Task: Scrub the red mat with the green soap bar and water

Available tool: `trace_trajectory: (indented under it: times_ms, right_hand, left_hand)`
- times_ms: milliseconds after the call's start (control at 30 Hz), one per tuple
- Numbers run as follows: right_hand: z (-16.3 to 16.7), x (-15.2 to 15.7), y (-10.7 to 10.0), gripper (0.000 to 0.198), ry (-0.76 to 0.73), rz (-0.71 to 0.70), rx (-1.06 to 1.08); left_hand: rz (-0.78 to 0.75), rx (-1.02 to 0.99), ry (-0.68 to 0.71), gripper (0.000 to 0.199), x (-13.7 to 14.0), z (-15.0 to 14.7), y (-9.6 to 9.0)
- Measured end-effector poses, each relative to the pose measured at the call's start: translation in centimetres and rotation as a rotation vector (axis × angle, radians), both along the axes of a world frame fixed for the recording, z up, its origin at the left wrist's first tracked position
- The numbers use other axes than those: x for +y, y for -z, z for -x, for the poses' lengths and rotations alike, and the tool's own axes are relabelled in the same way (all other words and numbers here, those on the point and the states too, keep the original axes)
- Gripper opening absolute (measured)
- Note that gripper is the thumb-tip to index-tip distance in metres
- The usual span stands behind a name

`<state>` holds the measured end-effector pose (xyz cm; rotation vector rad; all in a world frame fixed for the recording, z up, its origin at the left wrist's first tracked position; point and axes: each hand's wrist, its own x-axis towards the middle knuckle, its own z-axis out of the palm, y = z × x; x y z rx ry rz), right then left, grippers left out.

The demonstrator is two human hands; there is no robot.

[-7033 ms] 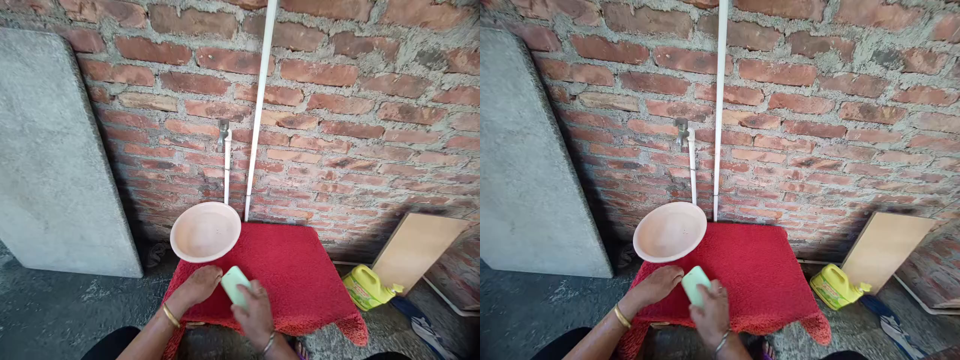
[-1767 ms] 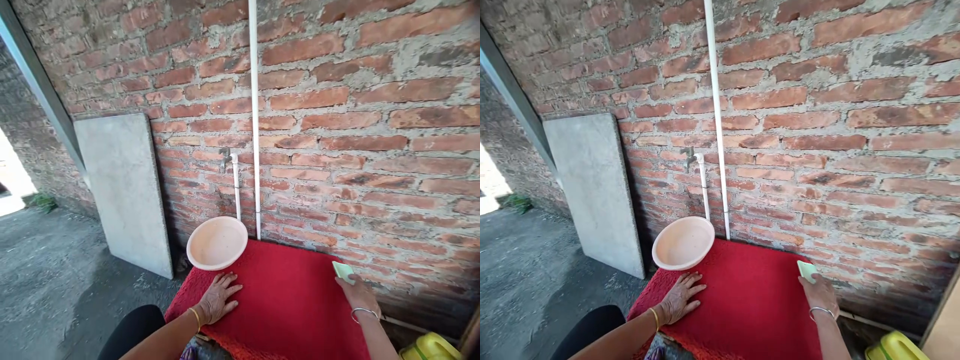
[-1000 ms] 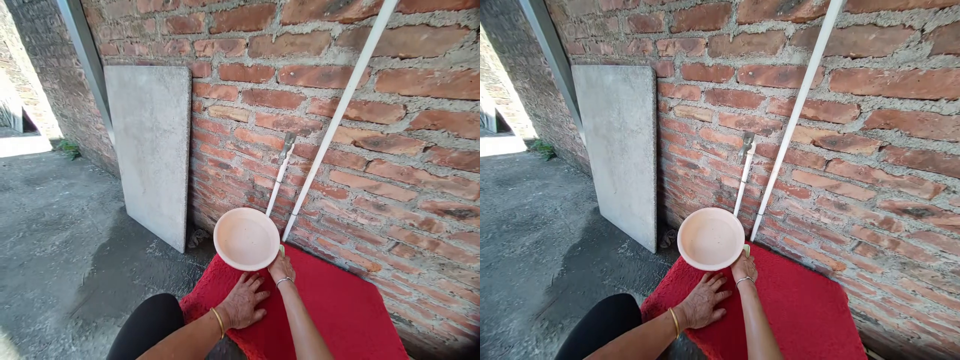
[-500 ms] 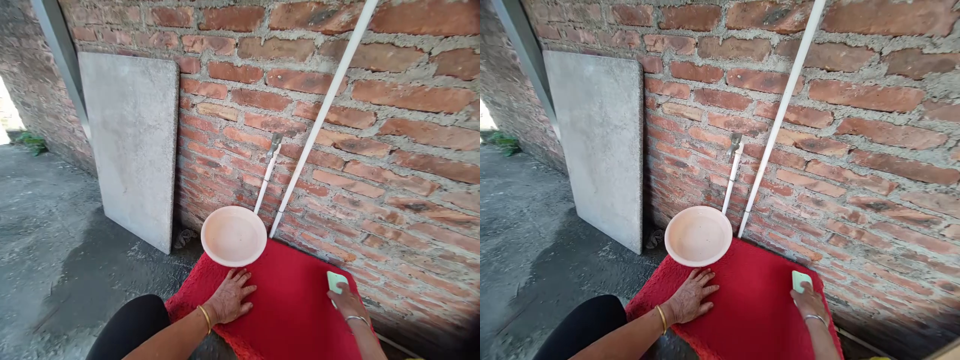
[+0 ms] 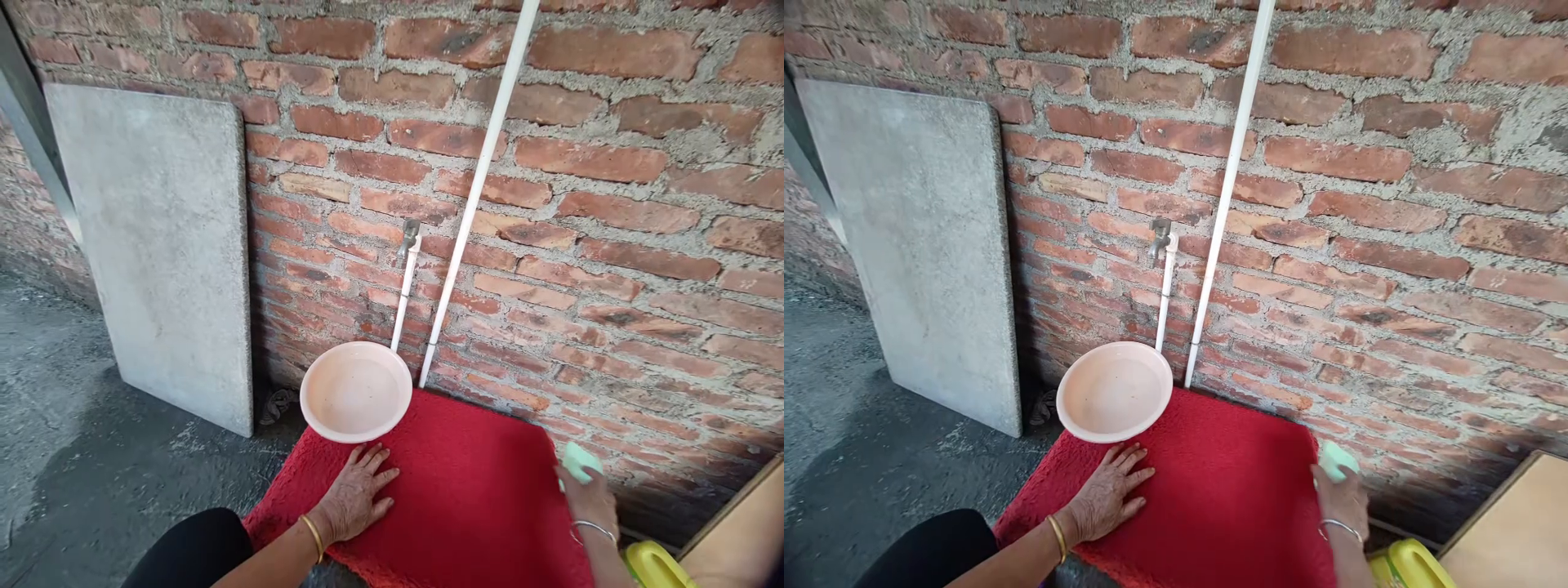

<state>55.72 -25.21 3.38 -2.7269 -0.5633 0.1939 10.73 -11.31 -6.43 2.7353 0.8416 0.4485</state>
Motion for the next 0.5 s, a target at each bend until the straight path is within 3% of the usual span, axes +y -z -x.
trace_trajectory:
  times_ms: [167,300,400,500]
  right_hand:
    - [11.3,10.5,0.0,0.062,-0.462,0.013,0.05]
    - [20.2,16.4,1.6,0.056,-0.693,0.028,0.103]
    - [23.0,18.3,2.5,0.055,-0.786,0.039,0.117]
    - [21.2,18.0,2.8,0.061,-0.779,0.065,0.114]
  left_hand:
    - [-0.002,0.011,-0.002,0.056,0.1,0.1,0.1]
    - [-0.031,0.002,0.003,0.055,0.1,0.3,0.1]
    - [-0.042,0.01,0.004,0.052,0.2,0.4,0.2]
    - [-0.068,-0.002,0.007,0.051,0.3,0.5,0.4]
